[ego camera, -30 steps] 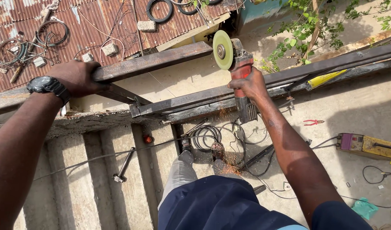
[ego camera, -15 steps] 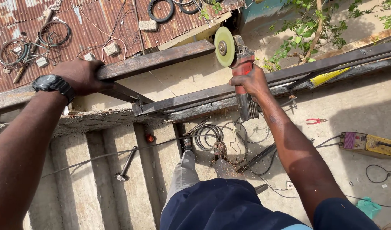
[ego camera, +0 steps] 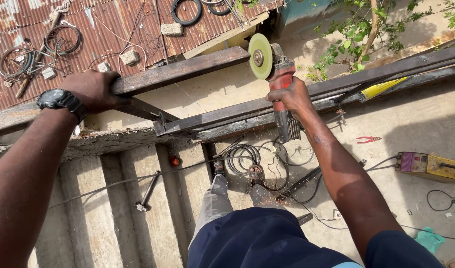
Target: Welding and grinding metal bars to create or repair a structural handrail on an outdoor staircase.
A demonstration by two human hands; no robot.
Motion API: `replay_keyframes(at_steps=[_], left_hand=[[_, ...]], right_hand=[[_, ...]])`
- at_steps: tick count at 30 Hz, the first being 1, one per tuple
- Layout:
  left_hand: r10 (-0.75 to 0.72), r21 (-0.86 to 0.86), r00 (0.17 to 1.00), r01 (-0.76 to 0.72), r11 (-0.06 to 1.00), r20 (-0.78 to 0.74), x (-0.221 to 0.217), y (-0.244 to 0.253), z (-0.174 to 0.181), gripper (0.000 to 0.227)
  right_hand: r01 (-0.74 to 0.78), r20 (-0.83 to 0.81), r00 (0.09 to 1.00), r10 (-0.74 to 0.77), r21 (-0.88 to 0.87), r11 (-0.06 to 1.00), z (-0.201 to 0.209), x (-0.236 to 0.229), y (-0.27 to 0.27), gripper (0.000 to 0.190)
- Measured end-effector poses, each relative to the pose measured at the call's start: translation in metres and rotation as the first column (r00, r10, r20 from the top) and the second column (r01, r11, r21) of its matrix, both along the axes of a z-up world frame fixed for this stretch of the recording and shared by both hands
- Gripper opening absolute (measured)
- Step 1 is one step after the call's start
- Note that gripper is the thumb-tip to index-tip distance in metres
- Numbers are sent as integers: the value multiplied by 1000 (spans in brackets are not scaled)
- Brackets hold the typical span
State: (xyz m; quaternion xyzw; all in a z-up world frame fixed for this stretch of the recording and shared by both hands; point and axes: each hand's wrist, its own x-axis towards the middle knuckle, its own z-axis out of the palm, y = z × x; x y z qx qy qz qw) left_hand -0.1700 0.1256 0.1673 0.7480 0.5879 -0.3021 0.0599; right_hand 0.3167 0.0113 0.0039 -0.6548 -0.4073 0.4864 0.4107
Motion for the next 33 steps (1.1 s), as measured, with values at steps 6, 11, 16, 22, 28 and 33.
replay_keyframes(at_steps=[6, 11, 16, 22, 28, 33], left_hand=[[1, 11, 1000, -1, 1000, -4, 0, 1, 0, 77], [26, -23, 1000, -26, 999, 5, -2, 1, -1, 73], [-6, -19, 1000, 5, 1000, -10, 2, 0, 2, 72], [25, -27, 1000, -24, 999, 10, -1, 1, 1, 67], [6, -28, 1000, -5, 1000, 27, 4, -1, 7, 65], [17, -66, 999, -14, 998, 46, 4, -1, 10, 63]], right_hand=[[-6, 3, 1000, 6, -9, 1000, 0, 1, 3, 56], [-5, 2, 1000, 5, -48, 999, -4, 1, 2, 55], [-9, -21, 1000, 8, -29, 1000, -3, 0, -1, 55], [-2, -29, 1000, 0, -57, 998, -4, -3, -2, 55], [10, -22, 1000, -11, -38, 999, -5, -4, -4, 55], [27, 4, 1000, -27, -67, 997, 0, -8, -6, 53]])
